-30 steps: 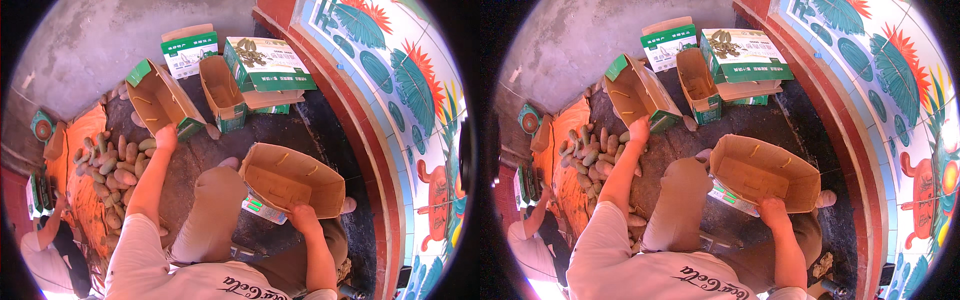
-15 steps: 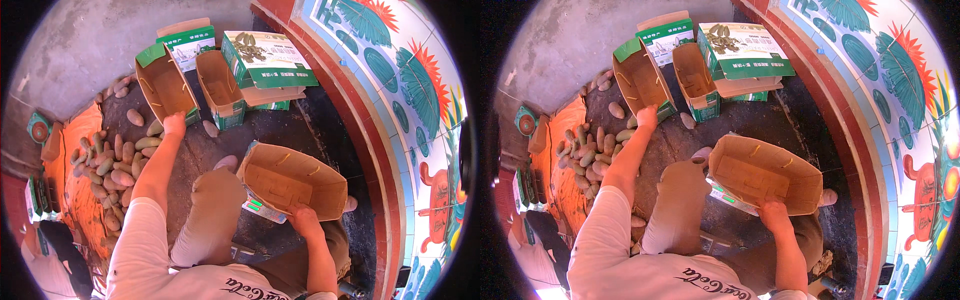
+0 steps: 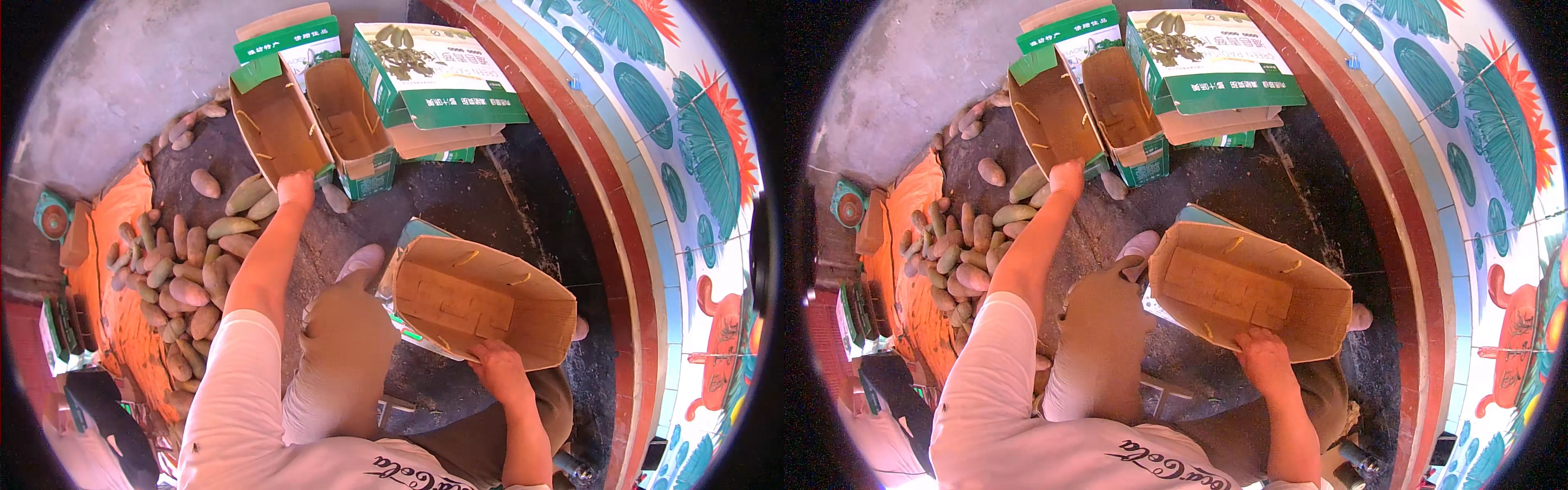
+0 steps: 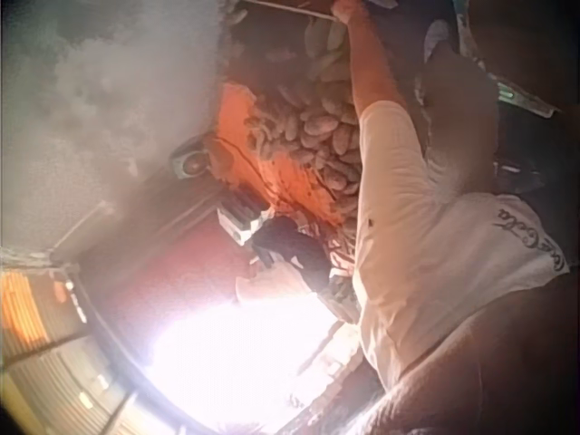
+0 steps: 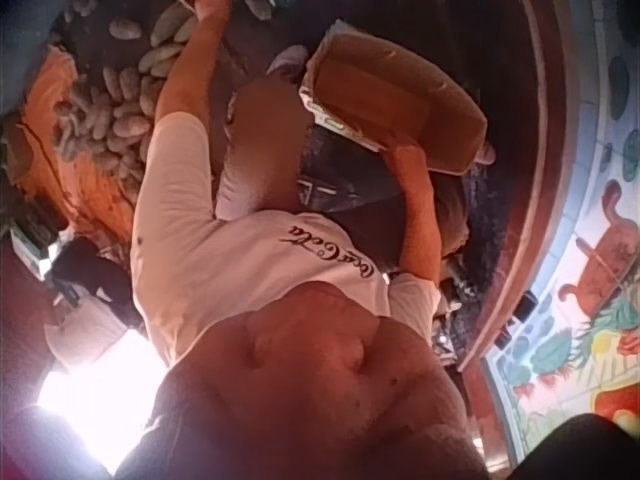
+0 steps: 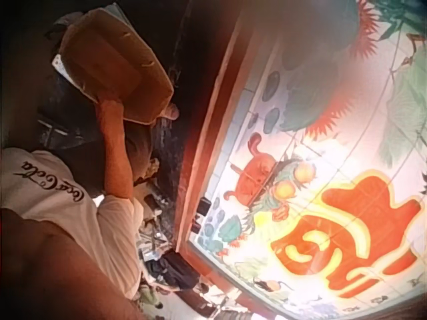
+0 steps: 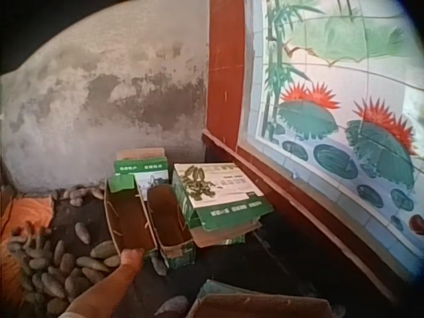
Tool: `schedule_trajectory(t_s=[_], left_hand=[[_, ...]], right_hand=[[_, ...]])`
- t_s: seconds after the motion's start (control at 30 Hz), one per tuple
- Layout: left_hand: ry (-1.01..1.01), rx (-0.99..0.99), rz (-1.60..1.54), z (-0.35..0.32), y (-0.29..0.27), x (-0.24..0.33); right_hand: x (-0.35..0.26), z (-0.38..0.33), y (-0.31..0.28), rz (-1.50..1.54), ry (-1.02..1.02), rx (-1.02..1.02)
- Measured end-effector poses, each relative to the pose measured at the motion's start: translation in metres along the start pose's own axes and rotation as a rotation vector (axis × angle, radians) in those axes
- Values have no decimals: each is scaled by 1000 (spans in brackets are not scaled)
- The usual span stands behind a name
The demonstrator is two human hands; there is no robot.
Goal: The person packs root vegetables by hand, picking them from a pile on the floor and placing them into cardboard boxes and paper bags positioned on a digital scale.
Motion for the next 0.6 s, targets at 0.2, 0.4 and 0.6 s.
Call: schedule_trajectory(t_s=[0.2, 0.4, 0.6], left_hand=[[-3, -162, -134, 18, -5, -1], [135, -331, -112, 2, -19, -2], [247, -510, -17, -65, -45, 4]], right_hand=[[-2, 1, -7, 31, -18, 44], [-3, 0, -6, 26, -2, 48], [-4, -1, -4, 14, 6, 18]])
Point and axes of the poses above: each hand's wrist, its own z-axis towards the middle knuckle, its own y-axis out of the palm, x = y × z, the point moved 2 cm from there along z, towards the middle knuckle, and after that the axes turned 14 degrees about -z, right-handed, at the moved point
